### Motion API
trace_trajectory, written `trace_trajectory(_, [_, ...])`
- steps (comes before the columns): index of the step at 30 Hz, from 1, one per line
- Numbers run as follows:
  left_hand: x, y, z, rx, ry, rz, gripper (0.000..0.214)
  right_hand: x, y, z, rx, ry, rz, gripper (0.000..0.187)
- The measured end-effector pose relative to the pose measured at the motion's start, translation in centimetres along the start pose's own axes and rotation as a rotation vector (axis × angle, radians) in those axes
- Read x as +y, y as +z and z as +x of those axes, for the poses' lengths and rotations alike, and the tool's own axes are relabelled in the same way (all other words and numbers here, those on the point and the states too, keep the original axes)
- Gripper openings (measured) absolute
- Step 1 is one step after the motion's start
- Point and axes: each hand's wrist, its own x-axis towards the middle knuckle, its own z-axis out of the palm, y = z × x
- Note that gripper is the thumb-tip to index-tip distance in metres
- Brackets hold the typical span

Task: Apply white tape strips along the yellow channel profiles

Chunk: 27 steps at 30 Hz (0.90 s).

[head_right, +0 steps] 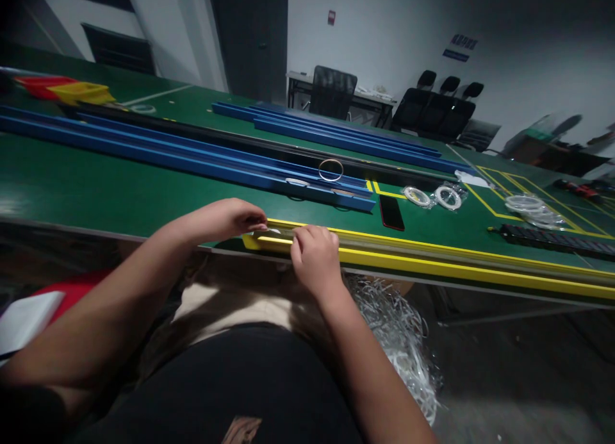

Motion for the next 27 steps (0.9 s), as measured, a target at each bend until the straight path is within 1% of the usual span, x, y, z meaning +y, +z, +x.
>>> trace_trajectory(4, [1.8, 0.5, 1.7, 0.011, 0.065, -0.076, 0.037, 0.2, 0.4, 3.1, -0.115, -0.088, 0.115, 0.030])
trace_trajectory(7, [2.8, 0.9, 2.7, 0.064, 0.082, -0.124, 0.035, 0.9, 0.9, 4.3, -0.187, -0.101, 0.197, 0.019])
trace_trajectory(9, [2.9, 1.2, 2.9, 0.139, 0.087, -0.177, 0.037, 1.5, 1.1, 4.4, -0.190, -0.085, 0.228, 0.013])
trace_trajectory(11, [2.4, 1.4, 2.9, 0.217, 0.084, -0.201, 0.040, 2.0, 1.1, 4.1, -0.158, -0.048, 0.259, 0.010])
trace_trajectory(12, [2.0, 1.5, 2.9, 0.236, 0.075, -0.187, 0.043, 2.2, 0.9, 3.9, -0.142, -0.026, 0.272, 0.009])
trace_trajectory(13, [1.5, 1.6, 2.9, 0.226, 0.064, -0.156, 0.048, 2.4, 0.8, 3.6, -0.127, -0.002, 0.281, 0.009])
trace_trajectory(14, [1.0, 1.7, 2.9, 0.184, 0.047, -0.115, 0.051, 2.7, 0.5, 3.4, -0.115, 0.023, 0.287, 0.009])
trace_trajectory(15, [0.5, 1.9, 2.9, 0.117, 0.020, -0.075, 0.051, 2.9, 0.2, 3.2, -0.109, 0.051, 0.294, 0.009])
trace_trajectory(17, [-0.2, 2.1, 3.1, -0.027, -0.040, -0.022, 0.040, 3.5, -0.6, 2.9, -0.093, 0.125, 0.343, 0.012])
trace_trajectory(18, [-0.4, 2.2, 3.2, -0.075, -0.063, -0.007, 0.035, 3.7, -0.9, 2.9, -0.077, 0.169, 0.395, 0.014])
trace_trajectory(19, [-0.4, 2.2, 3.3, -0.094, -0.079, 0.007, 0.034, 4.0, -1.3, 2.8, -0.052, 0.210, 0.461, 0.016])
trace_trajectory(21, [-0.1, 2.3, 3.7, -0.079, -0.085, 0.047, 0.034, 4.4, -1.9, 2.6, 0.028, 0.272, 0.605, 0.019])
trace_trajectory(24, [0.5, 2.4, 4.1, -0.054, -0.074, 0.118, 0.029, 4.5, -2.1, 2.3, 0.149, 0.304, 0.754, 0.021])
trace_trajectory(25, [0.6, 2.5, 4.2, -0.045, -0.062, 0.123, 0.028, 4.4, -2.0, 2.2, 0.161, 0.304, 0.771, 0.021])
trace_trajectory(27, [0.6, 2.6, 4.2, -0.011, -0.028, 0.092, 0.027, 4.3, -2.0, 2.0, 0.141, 0.290, 0.755, 0.023])
